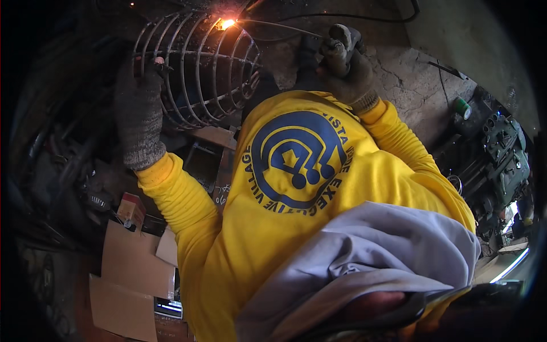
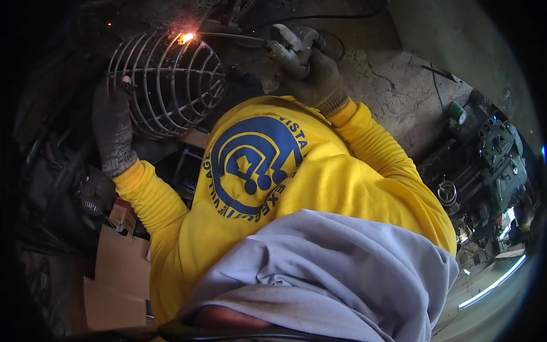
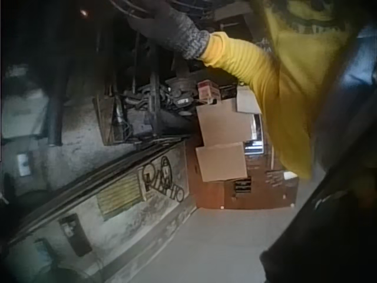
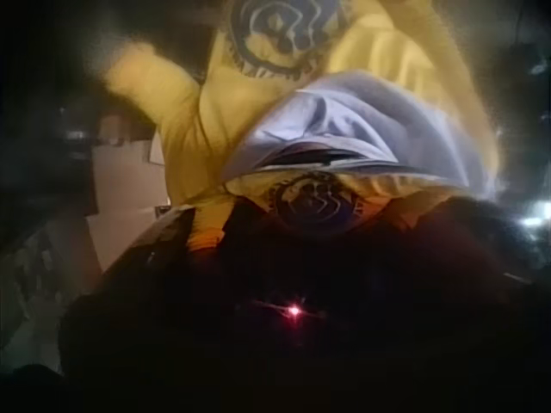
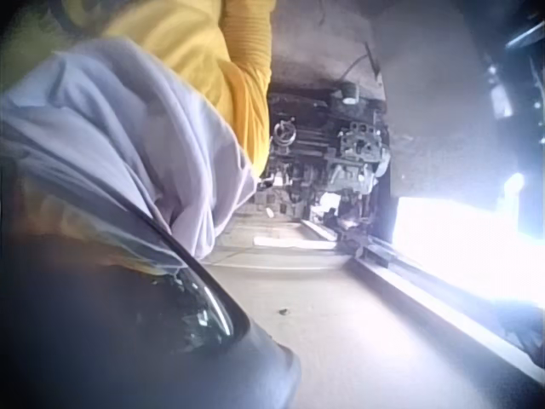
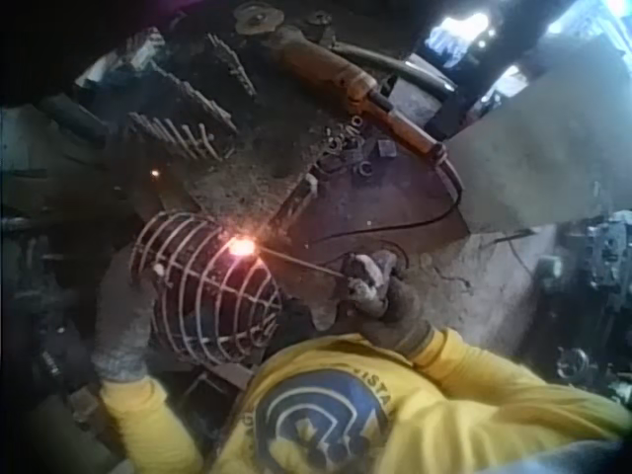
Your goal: The person welds a wire grid structure to a metal base using a welding torch while holding the pieces together by hand.
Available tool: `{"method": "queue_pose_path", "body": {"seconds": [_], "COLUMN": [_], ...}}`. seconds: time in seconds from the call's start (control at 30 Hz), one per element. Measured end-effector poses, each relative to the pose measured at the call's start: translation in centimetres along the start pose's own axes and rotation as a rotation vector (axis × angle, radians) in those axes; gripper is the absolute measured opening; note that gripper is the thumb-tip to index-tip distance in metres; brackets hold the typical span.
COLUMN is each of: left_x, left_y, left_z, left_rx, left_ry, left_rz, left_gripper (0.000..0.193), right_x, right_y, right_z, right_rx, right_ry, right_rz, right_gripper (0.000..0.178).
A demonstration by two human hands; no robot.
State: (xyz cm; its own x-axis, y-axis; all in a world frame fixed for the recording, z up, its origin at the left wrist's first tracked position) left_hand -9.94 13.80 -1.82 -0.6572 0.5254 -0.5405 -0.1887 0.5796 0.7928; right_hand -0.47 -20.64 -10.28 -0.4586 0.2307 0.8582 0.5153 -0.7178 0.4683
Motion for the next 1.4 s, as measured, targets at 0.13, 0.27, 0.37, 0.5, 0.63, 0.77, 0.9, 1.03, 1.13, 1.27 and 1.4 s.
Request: {"method": "queue_pose_path", "body": {"seconds": [0.13,0.27,0.37,0.5,0.63,0.77,0.9,1.03,1.13,1.27,1.4], "left_x": [0.2,-0.7,-1.0,-1.1,-1.1,-0.5,-0.4,-1.5,-1.4,-1.4,-1.5], "left_y": [-0.1,-0.1,-0.1,0.2,0.1,-0.1,0.4,0.3,0.4,0.5,0.7], "left_z": [0.1,0.1,0.0,0.0,0.0,0.6,0.1,-0.4,-0.3,-0.2,-0.4], "left_rx": [0.016,0.031,0.02,0.013,0.012,0.002,-0.076,-0.073,-0.077,-0.113,-0.11], "left_ry": [0.041,0.051,0.041,0.052,0.063,0.081,-0.132,-0.141,-0.103,-0.146,-0.139], "left_rz": [-0.005,0.031,0.05,0.119,0.11,0.165,0.105,0.217,0.174,0.176,0.182], "left_gripper": [0.046,0.044,0.045,0.047,0.049,0.056,0.036,0.042,0.04,0.037,0.034], "right_x": [0.5,0.0,0.1,-0.7,0.3,-0.1,1.1,3.1,2.0,3.2,3.5], "right_y": [0.0,0.0,-0.1,-0.3,0.1,-0.3,-1.0,0.0,-0.3,-0.1,-0.1], "right_z": [0.3,0.1,0.1,-0.2,0.4,0.7,1.3,1.9,1.9,2.6,2.2], "right_rx": [0.014,0.014,0.029,0.046,-0.007,0.063,0.067,-0.033,0.034,0.04,-0.001], "right_ry": [0.057,0.034,0.043,-0.036,0.06,0.019,0.132,0.377,0.235,0.345,0.383], "right_rz": [-0.028,-0.04,-0.04,-0.002,-0.037,-0.075,-0.07,-0.127,-0.063,-0.203,-0.265], "right_gripper": [0.049,0.049,0.049,0.047,0.048,0.047,0.036,0.037,0.042,0.043,0.037]}}
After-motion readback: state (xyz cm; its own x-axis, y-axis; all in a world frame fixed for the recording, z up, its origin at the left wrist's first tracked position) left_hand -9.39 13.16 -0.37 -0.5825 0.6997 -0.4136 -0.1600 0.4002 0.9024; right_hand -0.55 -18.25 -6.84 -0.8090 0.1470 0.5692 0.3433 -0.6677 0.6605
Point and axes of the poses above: each hand's wrist, its own z-axis towards the middle knuckle, its own y-axis out of the back of the hand, x = y × z, the point moved 8 cm from there along z, towards the middle knuckle, and after that the axes turned 8 degrees about y, right-handed, at the moved point
